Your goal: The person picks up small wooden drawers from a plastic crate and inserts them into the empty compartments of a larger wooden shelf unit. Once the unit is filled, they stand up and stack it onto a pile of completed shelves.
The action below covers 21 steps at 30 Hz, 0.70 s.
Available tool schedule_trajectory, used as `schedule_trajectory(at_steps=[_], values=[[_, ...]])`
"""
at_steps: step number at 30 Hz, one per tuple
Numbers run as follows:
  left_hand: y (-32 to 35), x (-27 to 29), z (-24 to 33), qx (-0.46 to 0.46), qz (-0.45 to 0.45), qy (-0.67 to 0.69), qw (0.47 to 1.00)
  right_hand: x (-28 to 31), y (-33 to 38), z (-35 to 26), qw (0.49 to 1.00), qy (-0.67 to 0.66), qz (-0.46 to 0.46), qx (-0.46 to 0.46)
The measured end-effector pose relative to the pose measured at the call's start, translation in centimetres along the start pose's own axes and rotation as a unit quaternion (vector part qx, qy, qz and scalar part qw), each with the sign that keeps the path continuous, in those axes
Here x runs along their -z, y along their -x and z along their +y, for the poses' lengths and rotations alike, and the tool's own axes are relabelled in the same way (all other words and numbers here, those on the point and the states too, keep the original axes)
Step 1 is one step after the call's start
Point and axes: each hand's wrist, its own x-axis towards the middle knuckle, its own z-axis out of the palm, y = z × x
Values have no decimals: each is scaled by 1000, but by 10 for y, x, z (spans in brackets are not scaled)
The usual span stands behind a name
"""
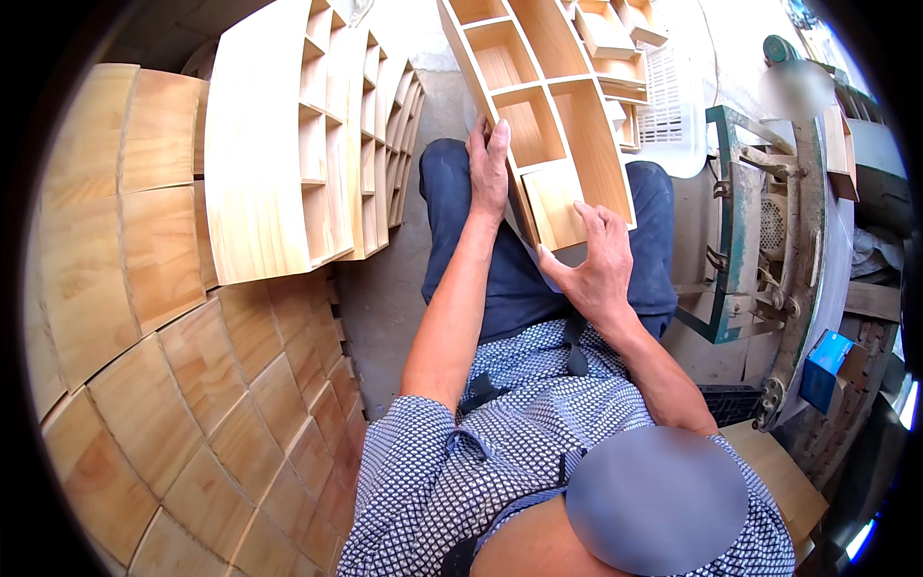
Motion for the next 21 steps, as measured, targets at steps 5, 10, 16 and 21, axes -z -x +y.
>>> schedule_trajectory(at_steps=[5, 10, 16, 21], values=[[1, -3, 8, -4, -13, 45, 999, 3, 0, -1, 1000, 4, -5, -2], [6, -9, 26, 3, -27, 57, 998, 0, -4, 0, 999, 27, -25, -14], [5, 4, 2, 22, 8, -6, 1000, 1, -5, 1, 999, -2, -42, -22], [6, 1, 10, 26, 6, -28, 999, 0, -7, 3, 998, -3, -48, -33]])
